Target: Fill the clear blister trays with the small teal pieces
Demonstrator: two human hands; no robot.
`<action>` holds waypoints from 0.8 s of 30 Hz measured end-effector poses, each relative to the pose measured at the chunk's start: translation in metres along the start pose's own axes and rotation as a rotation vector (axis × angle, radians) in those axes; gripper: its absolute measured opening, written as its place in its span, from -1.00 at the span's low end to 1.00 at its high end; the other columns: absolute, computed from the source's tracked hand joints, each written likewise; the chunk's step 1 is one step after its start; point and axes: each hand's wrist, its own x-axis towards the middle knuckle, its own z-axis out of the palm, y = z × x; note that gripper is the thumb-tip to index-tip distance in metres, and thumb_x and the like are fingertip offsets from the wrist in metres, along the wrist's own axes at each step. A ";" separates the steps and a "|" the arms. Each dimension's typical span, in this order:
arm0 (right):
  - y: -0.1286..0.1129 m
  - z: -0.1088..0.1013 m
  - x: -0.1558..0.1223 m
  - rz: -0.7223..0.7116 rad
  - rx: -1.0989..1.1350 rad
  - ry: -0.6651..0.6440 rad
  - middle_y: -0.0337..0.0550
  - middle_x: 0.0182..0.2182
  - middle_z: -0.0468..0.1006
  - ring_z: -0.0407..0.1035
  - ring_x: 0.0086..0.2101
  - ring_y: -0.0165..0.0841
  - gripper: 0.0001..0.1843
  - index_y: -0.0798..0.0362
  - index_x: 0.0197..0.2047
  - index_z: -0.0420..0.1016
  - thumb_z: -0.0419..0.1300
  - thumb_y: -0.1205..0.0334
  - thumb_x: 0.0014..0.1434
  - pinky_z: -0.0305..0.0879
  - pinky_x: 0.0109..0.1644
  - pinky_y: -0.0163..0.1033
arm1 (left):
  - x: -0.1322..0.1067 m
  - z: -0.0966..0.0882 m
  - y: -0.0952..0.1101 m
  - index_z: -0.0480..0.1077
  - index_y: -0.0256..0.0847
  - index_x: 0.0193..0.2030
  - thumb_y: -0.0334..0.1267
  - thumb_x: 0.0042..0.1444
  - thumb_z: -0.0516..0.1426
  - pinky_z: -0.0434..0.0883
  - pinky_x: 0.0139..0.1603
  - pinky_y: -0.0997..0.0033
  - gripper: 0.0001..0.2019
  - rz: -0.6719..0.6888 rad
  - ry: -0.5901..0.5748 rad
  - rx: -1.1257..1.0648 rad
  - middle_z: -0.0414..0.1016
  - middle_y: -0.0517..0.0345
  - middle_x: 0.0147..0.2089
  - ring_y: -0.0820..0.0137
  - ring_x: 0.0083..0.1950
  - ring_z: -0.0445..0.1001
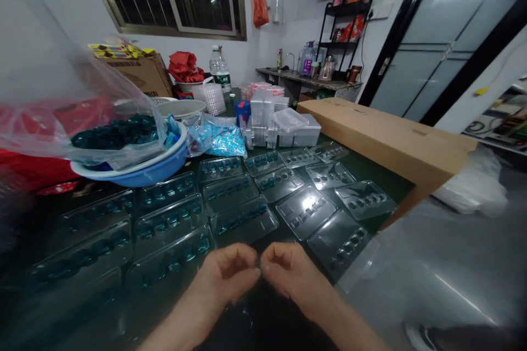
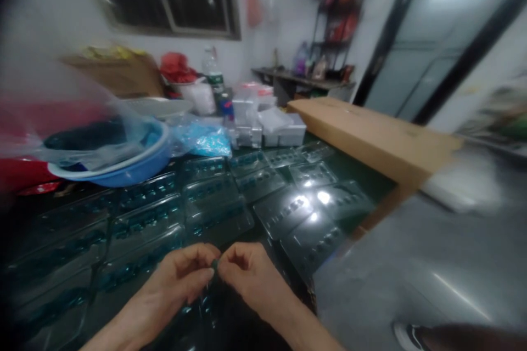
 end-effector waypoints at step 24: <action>-0.015 -0.021 0.017 -0.356 -0.648 0.160 -0.28 -0.44 0.36 0.27 -0.43 -0.47 -0.87 0.05 -0.32 0.35 0.10 0.41 0.01 0.18 -0.35 -0.37 | 0.045 0.011 0.004 0.33 -0.28 -0.39 -0.27 -0.07 0.18 0.05 -0.70 0.65 -0.86 -0.198 0.156 -0.428 0.34 0.21 -0.50 0.60 -0.59 0.26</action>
